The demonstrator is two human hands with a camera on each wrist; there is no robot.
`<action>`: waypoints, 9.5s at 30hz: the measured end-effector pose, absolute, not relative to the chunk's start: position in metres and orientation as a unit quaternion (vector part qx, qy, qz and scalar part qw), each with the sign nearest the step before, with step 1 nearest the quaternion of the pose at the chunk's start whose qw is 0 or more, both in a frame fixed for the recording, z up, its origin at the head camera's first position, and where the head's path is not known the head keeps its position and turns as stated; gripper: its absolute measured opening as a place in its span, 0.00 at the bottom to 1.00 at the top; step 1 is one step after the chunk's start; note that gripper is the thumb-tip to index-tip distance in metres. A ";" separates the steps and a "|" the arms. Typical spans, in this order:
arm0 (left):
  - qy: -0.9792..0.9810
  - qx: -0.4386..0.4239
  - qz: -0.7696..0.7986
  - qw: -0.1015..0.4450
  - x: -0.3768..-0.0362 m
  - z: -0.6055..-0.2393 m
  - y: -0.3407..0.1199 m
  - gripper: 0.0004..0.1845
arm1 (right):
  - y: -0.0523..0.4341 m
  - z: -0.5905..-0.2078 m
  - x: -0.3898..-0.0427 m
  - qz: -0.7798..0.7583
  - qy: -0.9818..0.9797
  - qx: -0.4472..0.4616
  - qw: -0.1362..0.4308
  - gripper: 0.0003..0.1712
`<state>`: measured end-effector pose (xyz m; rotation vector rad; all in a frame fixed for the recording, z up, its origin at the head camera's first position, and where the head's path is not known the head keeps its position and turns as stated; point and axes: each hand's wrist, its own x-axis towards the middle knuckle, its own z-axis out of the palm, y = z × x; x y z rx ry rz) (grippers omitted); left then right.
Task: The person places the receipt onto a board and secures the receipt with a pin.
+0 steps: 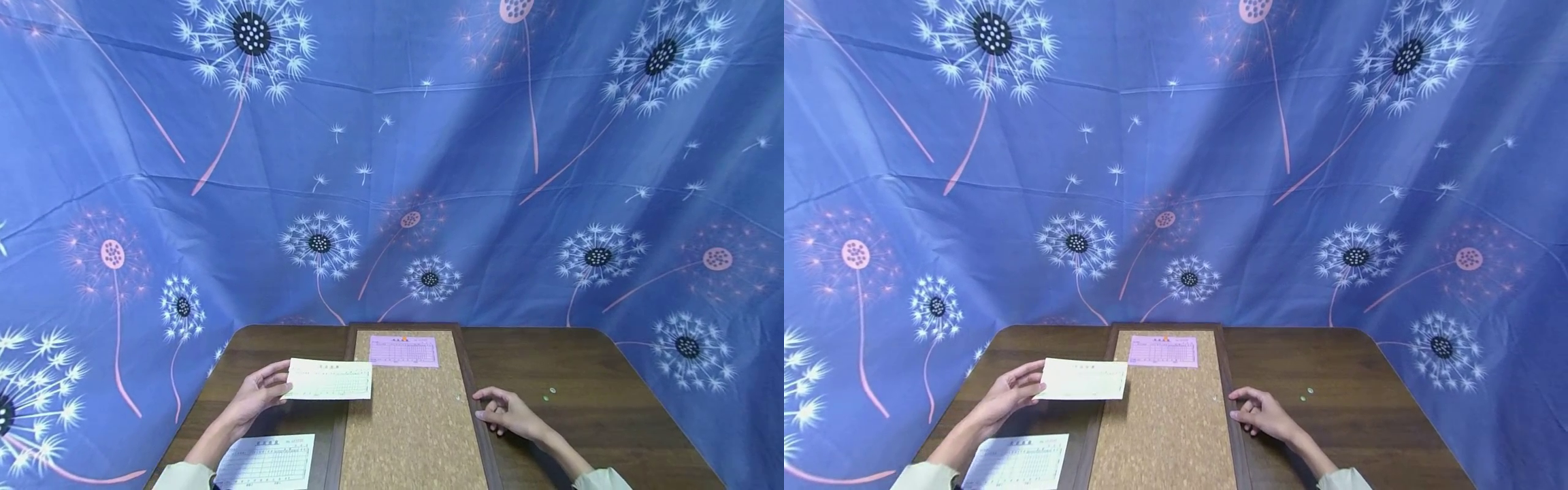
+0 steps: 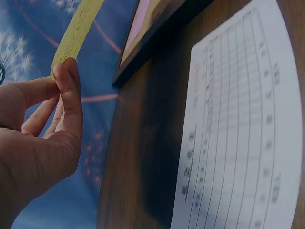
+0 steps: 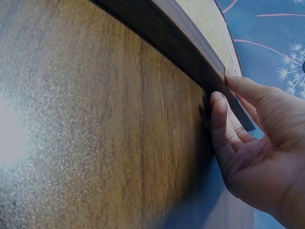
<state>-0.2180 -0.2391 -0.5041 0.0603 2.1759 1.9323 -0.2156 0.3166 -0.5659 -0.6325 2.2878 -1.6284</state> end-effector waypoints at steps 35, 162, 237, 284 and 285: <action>0.711 0.050 0.694 0.100 -0.246 -0.519 -0.133 0.34 | 0.313 -0.561 -0.209 -0.558 0.798 -0.185 0.131 0.22; 0.918 0.239 0.317 -0.005 -0.258 -0.543 -0.107 0.27 | 0.364 -0.528 -0.223 -0.476 0.866 -0.155 0.011 0.18; 0.919 0.233 0.316 0.017 -0.255 -0.535 -0.105 0.27 | 0.443 -0.551 -0.217 -0.254 0.965 -0.004 -0.063 0.08; 0.925 0.226 0.304 0.032 -0.256 -0.536 -0.105 0.28 | 0.445 -0.549 -0.206 -0.222 0.969 -0.026 -0.100 0.03; 0.925 0.225 0.304 0.032 -0.256 -0.537 -0.104 0.28 | 0.443 -0.548 -0.206 -0.227 0.968 -0.025 -0.103 0.03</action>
